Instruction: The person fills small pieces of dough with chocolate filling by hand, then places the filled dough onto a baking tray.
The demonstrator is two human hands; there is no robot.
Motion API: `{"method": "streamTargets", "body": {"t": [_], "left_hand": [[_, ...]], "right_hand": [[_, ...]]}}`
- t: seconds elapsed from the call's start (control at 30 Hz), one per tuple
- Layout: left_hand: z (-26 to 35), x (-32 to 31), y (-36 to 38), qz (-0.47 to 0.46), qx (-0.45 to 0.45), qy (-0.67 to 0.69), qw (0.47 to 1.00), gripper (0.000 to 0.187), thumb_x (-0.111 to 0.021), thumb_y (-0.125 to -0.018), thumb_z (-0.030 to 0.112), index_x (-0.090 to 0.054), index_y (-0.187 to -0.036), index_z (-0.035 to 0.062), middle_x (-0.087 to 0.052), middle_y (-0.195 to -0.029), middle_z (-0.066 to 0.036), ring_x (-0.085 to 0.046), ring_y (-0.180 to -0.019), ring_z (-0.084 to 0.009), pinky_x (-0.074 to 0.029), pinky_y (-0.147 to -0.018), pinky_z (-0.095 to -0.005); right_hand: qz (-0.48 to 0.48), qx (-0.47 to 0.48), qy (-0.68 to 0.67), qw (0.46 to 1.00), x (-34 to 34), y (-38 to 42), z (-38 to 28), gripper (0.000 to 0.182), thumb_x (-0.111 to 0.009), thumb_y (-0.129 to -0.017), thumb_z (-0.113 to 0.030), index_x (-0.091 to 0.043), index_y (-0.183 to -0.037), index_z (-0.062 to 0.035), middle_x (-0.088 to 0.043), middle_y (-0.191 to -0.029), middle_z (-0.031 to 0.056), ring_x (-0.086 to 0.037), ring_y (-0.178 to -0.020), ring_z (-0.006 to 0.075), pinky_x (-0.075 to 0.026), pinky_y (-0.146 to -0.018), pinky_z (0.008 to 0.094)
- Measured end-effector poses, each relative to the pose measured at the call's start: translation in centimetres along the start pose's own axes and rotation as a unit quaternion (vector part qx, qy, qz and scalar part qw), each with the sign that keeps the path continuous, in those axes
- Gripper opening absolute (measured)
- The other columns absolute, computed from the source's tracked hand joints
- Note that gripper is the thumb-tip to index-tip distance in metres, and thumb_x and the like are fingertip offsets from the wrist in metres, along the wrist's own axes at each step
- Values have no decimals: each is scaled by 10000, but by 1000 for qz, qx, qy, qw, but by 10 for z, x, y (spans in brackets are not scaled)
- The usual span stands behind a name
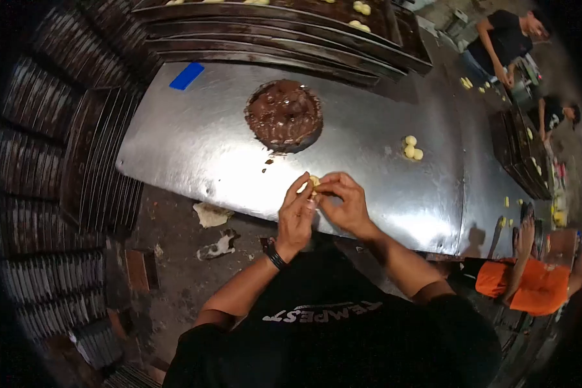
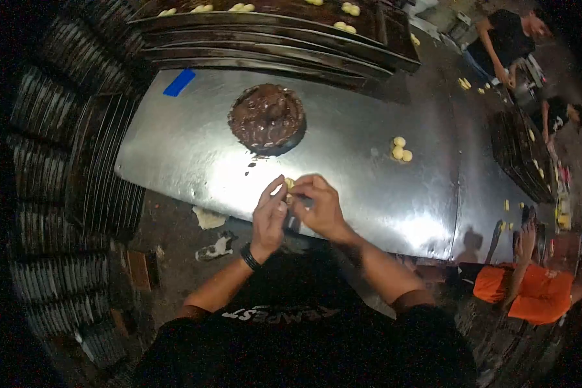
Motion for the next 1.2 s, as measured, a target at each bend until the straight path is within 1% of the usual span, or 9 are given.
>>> {"method": "streamTargets", "body": {"t": [0.13,0.23,0.33,0.5,0.6,0.77,0.83,0.93,1.2], "left_hand": [[-10,-54,-3,-94,-54,-25,994,390,-525,-916,197,-552,-1187,-82,-388,-1394,-202,-550,-1120,-297,-458,-907,-353],[-35,-83,6,-175,160,90,967,309,-587,-850,73,-595,-1133,-52,-425,-1369,-183,-599,-1054,-250,-513,-809,-297],[-43,-58,10,-86,97,-24,991,211,-565,-878,61,-615,-1059,-34,-524,-1259,-147,-603,-1009,-212,-516,-797,-287],[-56,-8,45,95,190,-2,977,201,-529,-919,94,-622,-1063,-11,-557,-1169,-126,-594,-958,-189,-504,-788,-293],[-61,-4,60,119,188,0,975,211,-541,-919,119,-627,-1069,-1,-575,-1145,-123,-591,-951,-185,-493,-790,-302],[-32,14,63,114,175,-61,976,196,-558,-912,123,-637,-1045,4,-590,-1122,-120,-578,-959,-179,-481,-789,-300],[-39,35,75,141,137,-34,980,195,-571,-907,128,-638,-1037,-1,-593,-1114,-118,-572,-971,-182,-477,-798,-305],[-54,58,83,172,190,31,966,180,-585,-899,125,-643,-1024,9,-599,-1101,-109,-569,-985,-194,-465,-839,-323],[-51,87,30,82,246,119,958,210,-567,-907,128,-610,-1085,26,-604,-869,-28,-529,-702,-81,-432,-615,-237]], "right_hand": [[85,-89,32,992,38,38,27,243,-660,-726,6,-618,-966,1,-635,-933,142,-656,-854,253,-547,-740,348],[63,-4,169,984,62,76,73,293,-611,-779,-15,-563,-1069,-4,-634,-986,137,-645,-901,294,-541,-754,381],[-76,167,238,954,81,107,74,402,-544,-815,-51,-479,-1210,-15,-614,-1105,115,-599,-949,325,-498,-785,405],[-255,-224,-29,940,94,52,89,373,-578,-775,-99,-530,-1137,-25,-617,-1064,119,-566,-1002,288,-454,-848,399],[-88,-22,112,990,61,10,106,361,-545,-752,-95,-542,-1099,3,-587,-941,134,-546,-888,280,-432,-790,407],[-373,35,238,896,41,62,113,544,-496,-723,-16,-488,-1268,-18,-560,-966,140,-512,-937,282,-389,-877,419],[-265,112,213,934,75,54,128,505,-503,-751,-22,-491,-1255,-26,-560,-996,157,-508,-968,306,-382,-894,434],[43,-58,283,957,61,6,127,412,-517,-742,-31,-517,-1153,-2,-556,-963,170,-505,-926,344,-381,-858,458],[-64,104,299,946,66,74,123,161,-531,-757,-6,-532,-918,-5,-539,-937,173,-504,-924,327,-391,-828,448]]}}
Point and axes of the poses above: each hand's wrist, its own y-axis away from the middle knuckle, its own x-axis out of the back of the hand, z = x × y, the point moved 5 cm from there along -y, towards the middle knuckle
